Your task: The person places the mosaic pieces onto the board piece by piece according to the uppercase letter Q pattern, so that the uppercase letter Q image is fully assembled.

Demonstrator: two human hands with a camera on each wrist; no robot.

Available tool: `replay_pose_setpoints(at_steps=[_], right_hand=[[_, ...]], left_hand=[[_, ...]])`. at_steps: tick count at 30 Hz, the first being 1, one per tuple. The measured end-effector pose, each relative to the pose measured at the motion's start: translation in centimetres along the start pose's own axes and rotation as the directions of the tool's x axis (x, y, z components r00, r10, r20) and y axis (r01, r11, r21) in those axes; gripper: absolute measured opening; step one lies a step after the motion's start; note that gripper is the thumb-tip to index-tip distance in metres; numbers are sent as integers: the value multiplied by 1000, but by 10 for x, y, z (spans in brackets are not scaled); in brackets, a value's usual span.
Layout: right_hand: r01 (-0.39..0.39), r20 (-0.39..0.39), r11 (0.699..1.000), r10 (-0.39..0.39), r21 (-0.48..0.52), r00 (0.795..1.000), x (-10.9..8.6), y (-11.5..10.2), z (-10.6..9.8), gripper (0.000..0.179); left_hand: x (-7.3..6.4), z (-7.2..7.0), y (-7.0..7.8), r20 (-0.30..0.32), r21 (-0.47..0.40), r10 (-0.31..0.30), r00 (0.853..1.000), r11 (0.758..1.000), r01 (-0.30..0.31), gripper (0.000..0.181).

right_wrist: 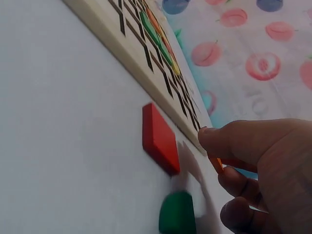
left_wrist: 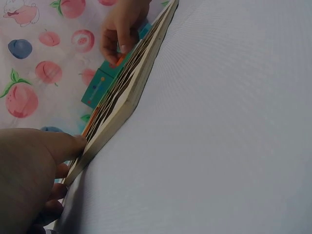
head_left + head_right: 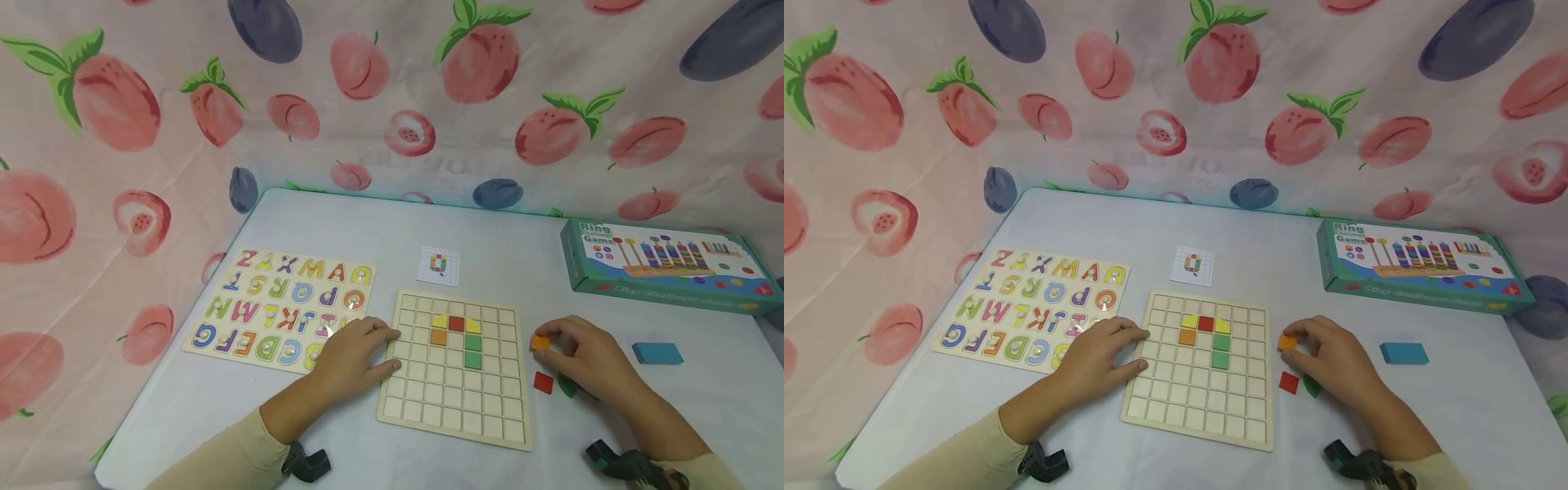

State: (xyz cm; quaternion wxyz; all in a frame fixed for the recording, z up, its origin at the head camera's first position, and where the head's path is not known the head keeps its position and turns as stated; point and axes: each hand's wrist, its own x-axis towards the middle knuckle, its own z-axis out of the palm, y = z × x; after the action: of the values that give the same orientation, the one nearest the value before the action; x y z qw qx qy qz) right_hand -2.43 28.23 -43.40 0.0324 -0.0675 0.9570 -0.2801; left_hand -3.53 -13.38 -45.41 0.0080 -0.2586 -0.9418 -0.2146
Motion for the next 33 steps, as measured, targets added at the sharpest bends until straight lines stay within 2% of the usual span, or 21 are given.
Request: replay_pose_setpoints(at_steps=[9, 20, 26, 33], right_hand=[[73, -6, 996, -73, 45, 997, 12, -19, 10, 31], [124, 31, 990, -127, 64, 991, 24, -44, 30, 30], [174, 42, 979, -180, 110, 983, 29, -58, 42, 29], [233, 53, 966, -240, 108, 969, 34, -82, 56, 29]], left_hand=[[1, -2, 2, 9, -10, 3, 1000, 1000, -3, 47], [0, -1, 1, 9, -6, -8, 1000, 1000, 9, 47], [0, -2, 1, 13, -2, -11, 1000, 1000, 11, 47], [1, -1, 1, 3, 2, 5, 1000, 1000, -5, 48]])
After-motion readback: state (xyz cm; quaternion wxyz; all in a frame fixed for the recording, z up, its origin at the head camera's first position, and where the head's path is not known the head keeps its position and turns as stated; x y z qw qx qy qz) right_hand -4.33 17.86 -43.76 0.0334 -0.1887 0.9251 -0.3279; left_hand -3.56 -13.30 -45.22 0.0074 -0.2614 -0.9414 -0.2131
